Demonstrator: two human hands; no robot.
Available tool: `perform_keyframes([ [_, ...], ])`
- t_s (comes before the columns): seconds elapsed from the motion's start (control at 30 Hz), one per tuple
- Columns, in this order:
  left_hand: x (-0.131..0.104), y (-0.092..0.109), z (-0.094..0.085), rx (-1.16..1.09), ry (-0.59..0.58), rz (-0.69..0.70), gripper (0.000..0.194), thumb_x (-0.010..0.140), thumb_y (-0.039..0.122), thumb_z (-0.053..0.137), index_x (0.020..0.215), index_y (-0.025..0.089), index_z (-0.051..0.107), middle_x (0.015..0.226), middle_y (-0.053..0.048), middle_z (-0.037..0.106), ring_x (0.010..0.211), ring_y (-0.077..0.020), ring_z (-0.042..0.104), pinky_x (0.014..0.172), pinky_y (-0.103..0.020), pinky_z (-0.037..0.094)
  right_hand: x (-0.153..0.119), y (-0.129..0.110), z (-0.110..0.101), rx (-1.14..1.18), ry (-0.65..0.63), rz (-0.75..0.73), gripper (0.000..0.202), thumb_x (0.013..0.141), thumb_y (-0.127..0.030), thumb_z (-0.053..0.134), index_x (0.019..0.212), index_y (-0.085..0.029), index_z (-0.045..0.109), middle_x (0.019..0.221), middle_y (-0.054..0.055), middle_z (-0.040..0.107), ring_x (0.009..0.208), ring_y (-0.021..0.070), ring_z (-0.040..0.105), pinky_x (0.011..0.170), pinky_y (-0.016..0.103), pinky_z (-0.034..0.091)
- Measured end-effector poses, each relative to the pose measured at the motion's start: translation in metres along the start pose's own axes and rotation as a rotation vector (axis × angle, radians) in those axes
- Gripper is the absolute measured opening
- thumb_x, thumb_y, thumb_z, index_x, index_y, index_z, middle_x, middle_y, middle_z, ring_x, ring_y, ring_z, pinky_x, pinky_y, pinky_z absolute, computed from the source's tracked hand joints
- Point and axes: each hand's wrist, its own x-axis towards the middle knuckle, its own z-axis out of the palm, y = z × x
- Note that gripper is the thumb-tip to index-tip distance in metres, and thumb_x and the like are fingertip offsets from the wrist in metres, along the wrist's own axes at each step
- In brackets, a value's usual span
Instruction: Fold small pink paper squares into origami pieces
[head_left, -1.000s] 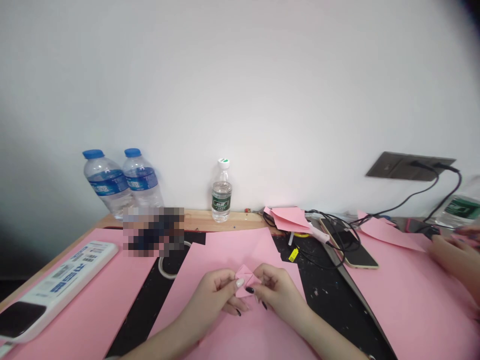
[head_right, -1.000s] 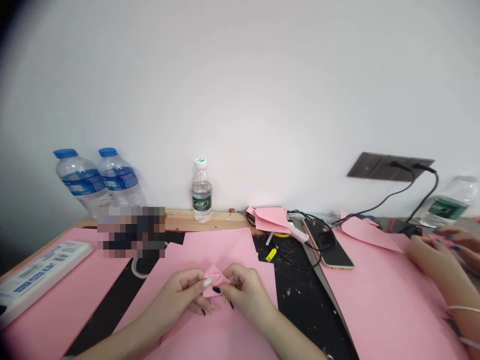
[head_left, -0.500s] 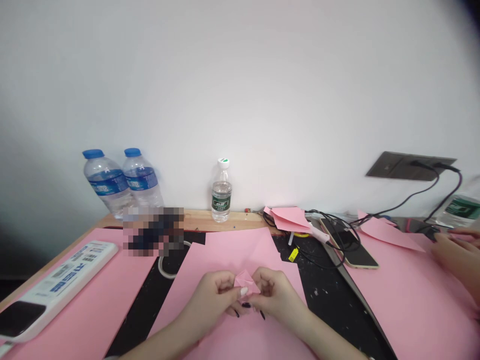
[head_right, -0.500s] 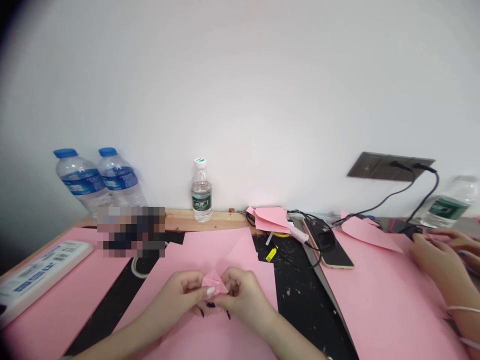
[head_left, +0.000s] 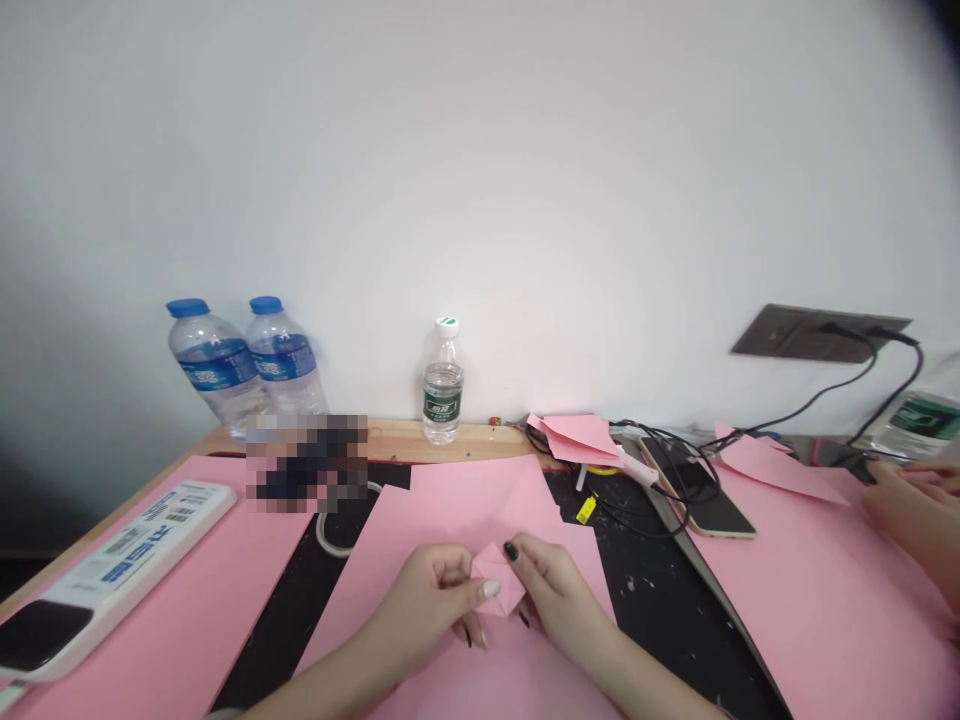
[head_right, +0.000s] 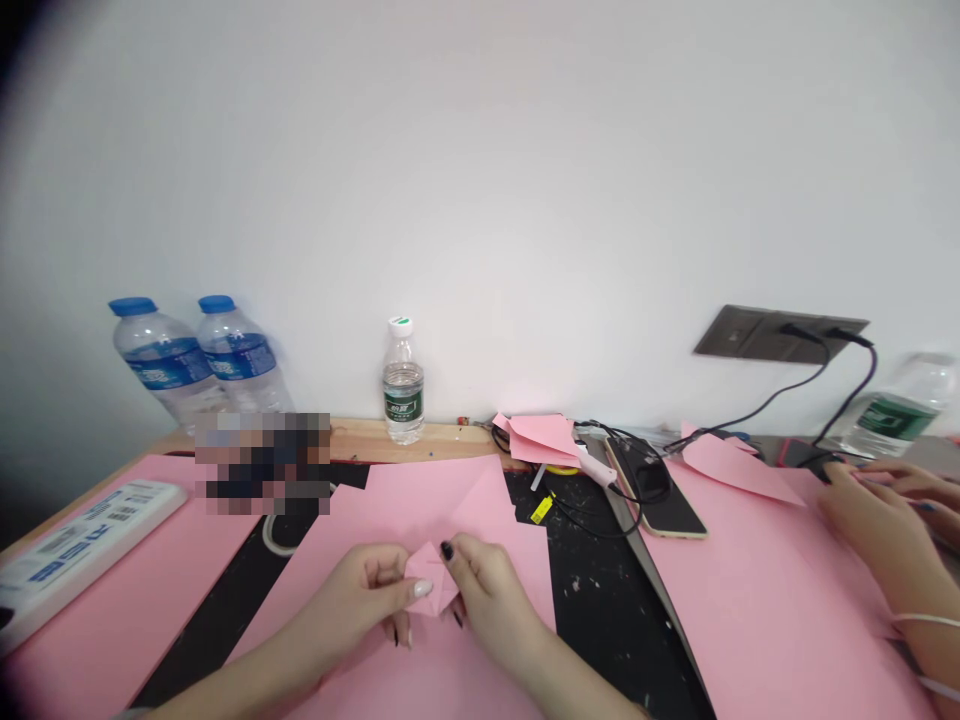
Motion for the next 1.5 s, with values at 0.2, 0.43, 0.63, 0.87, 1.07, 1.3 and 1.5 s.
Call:
perform_keyframes([
  [0.2, -0.002, 0.005, 0.002, -0.092, 0.075, -0.053, 0.035, 0.067, 0.044, 0.070, 0.065, 0.017, 0.047, 0.062, -0.001, 0.067, 0.063, -0.0210, 0.070, 0.057, -0.026, 0.049, -0.002, -0.006, -0.006, -0.142, 0.295, -0.313, 0.013, 0.088, -0.024, 0.046, 0.078, -0.019, 0.054, 0.089, 0.006, 0.055, 0.084, 0.0188, 0.054, 0.067, 0.027, 0.043],
  [0.43, -0.003, 0.001, 0.003, -0.222, -0.028, -0.020, 0.033, 0.072, 0.042, 0.069, 0.087, 0.016, 0.055, 0.099, -0.009, 0.069, 0.082, -0.0224, 0.070, 0.076, -0.034, 0.052, -0.003, -0.010, 0.005, -0.107, 0.229, -0.214, 0.009, 0.078, -0.013, 0.055, 0.083, -0.019, 0.060, 0.106, 0.009, 0.054, 0.077, 0.0174, 0.058, 0.058, 0.026, 0.046],
  [0.63, -0.002, 0.001, 0.007, -0.110, -0.024, -0.015, 0.031, 0.071, 0.042, 0.069, 0.081, 0.016, 0.056, 0.076, -0.005, 0.071, 0.068, -0.0182, 0.069, 0.061, -0.027, 0.052, -0.002, -0.012, 0.007, 0.055, 0.245, -0.175, 0.005, 0.076, -0.019, 0.063, 0.072, -0.020, 0.066, 0.105, 0.010, 0.059, 0.091, 0.0221, 0.059, 0.064, 0.028, 0.049],
  [0.87, -0.004, -0.001, 0.009, 0.041, -0.048, 0.040, 0.028, 0.070, 0.039, 0.067, 0.063, 0.013, 0.058, 0.047, 0.000, 0.062, 0.043, -0.0116, 0.057, 0.045, -0.020, 0.042, 0.001, -0.007, 0.009, 0.212, 0.199, -0.131, 0.010, 0.070, -0.023, 0.072, 0.062, -0.018, 0.070, 0.100, 0.009, 0.063, 0.073, 0.0165, 0.060, 0.069, 0.030, 0.048],
  [1.07, -0.005, 0.001, 0.009, 0.048, -0.064, -0.070, 0.026, 0.073, 0.036, 0.063, 0.066, 0.012, 0.065, 0.053, -0.005, 0.069, 0.050, -0.0168, 0.065, 0.051, -0.024, 0.048, -0.003, -0.013, 0.011, 0.161, 0.178, -0.205, 0.020, 0.075, -0.017, 0.066, 0.056, -0.018, 0.062, 0.085, 0.006, 0.062, 0.077, 0.0181, 0.061, 0.070, 0.030, 0.049],
  [1.3, -0.005, 0.000, 0.007, 0.036, -0.030, -0.094, 0.028, 0.071, 0.039, 0.063, 0.067, 0.011, 0.065, 0.052, -0.006, 0.069, 0.049, -0.0190, 0.066, 0.048, -0.025, 0.047, -0.005, -0.010, 0.005, -0.136, 0.196, -0.330, 0.015, 0.080, -0.014, 0.060, 0.070, -0.021, 0.069, 0.104, 0.008, 0.067, 0.095, 0.0222, 0.058, 0.081, 0.035, 0.048],
  [1.5, -0.007, 0.006, 0.008, -0.017, 0.014, -0.101, 0.033, 0.070, 0.043, 0.066, 0.069, 0.010, 0.067, 0.054, -0.006, 0.069, 0.050, -0.0166, 0.066, 0.047, -0.022, 0.046, -0.010, -0.012, -0.004, -0.319, 0.116, -0.498, 0.033, 0.094, -0.027, 0.038, 0.095, -0.023, 0.070, 0.119, 0.009, 0.062, 0.104, 0.0242, 0.054, 0.088, 0.041, 0.044],
])
